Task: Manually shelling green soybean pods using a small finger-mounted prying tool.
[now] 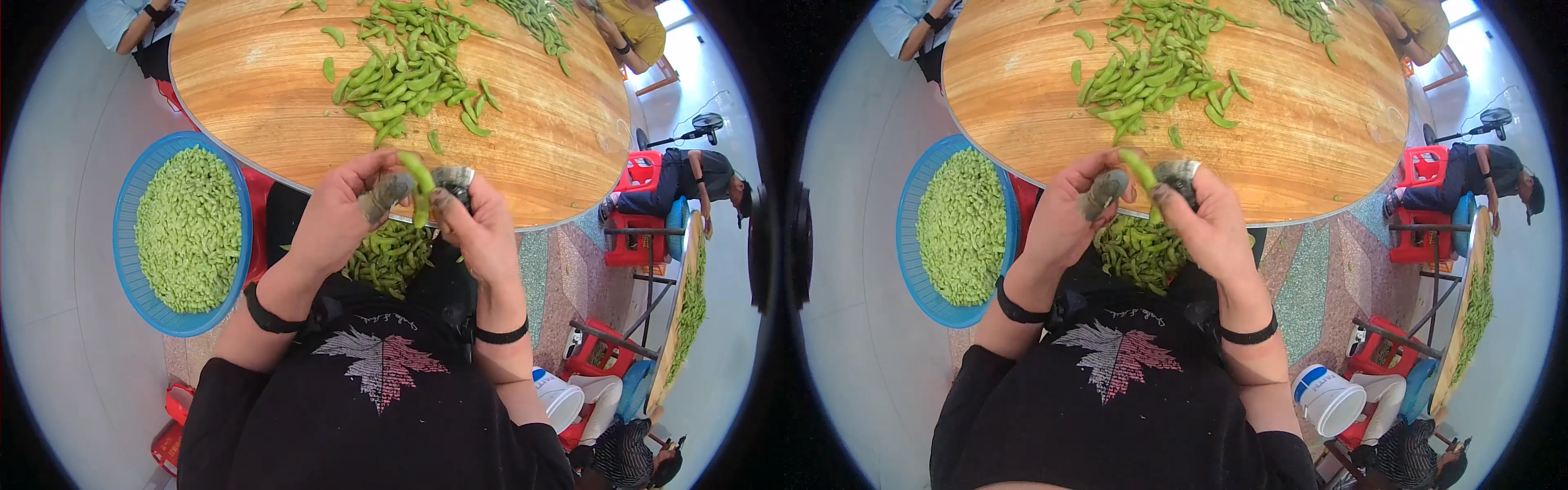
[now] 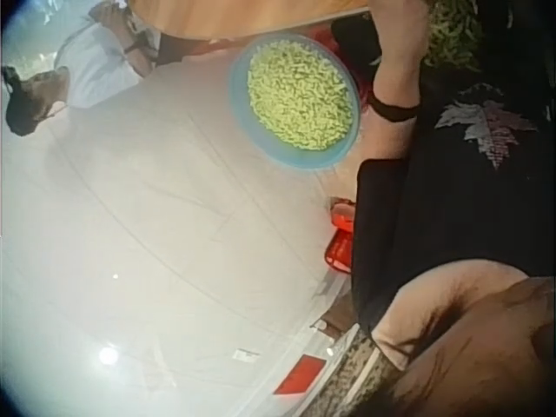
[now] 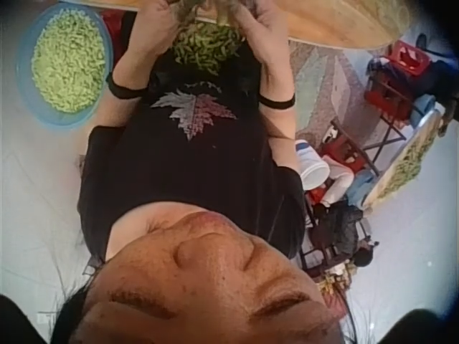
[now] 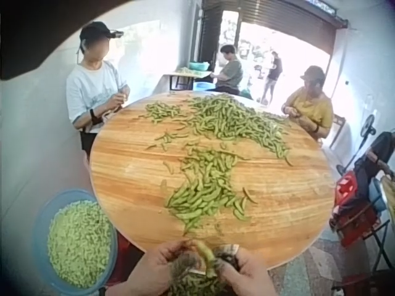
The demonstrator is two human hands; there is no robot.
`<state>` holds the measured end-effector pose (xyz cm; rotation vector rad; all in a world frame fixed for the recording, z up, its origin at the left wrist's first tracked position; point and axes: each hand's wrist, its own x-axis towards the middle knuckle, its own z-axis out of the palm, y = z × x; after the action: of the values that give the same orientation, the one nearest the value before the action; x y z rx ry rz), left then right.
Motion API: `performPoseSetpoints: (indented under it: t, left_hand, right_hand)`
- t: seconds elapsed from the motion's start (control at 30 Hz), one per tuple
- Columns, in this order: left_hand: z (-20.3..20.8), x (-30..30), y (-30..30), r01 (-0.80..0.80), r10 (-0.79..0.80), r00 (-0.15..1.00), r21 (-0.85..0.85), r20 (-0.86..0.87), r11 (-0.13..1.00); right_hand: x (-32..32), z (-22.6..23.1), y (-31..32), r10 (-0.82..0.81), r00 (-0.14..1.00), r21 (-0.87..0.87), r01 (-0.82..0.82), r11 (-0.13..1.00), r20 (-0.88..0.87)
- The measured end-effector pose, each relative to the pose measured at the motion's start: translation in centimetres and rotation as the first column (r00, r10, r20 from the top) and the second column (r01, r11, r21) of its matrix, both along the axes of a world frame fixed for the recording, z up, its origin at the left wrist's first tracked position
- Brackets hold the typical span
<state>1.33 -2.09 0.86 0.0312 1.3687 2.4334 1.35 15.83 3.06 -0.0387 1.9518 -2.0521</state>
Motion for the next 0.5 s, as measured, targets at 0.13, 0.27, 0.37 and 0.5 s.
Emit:
performPoseSetpoints:
  t: [0.13,0.27,0.37,0.5]
  left_hand:
    - [-0.8,-0.4,0.9,-0.072,0.061,0.997,0.241,0.052,0.968]
    - [-0.3,-0.4,1.6,-0.158,0.158,0.987,0.083,-0.004,0.984]
    - [-1.0,-0.3,1.3,-0.186,0.174,0.976,-0.093,-0.129,0.978]
    - [-0.8,0.3,1.6,-0.233,0.156,0.941,-0.239,-0.301,0.943]
  right_hand:
    - [0.6,0.3,0.3,0.243,0.968,-0.212,-0.225,0.951,0.061]
    - [0.6,0.4,0.4,0.230,0.962,-0.283,-0.181,0.942,0.150]
    - [0.4,-0.3,0.3,0.244,0.956,-0.239,-0.201,0.950,0.163]
    - [0.8,-0.8,0.1,0.237,0.956,-0.291,-0.181,0.940,0.171]
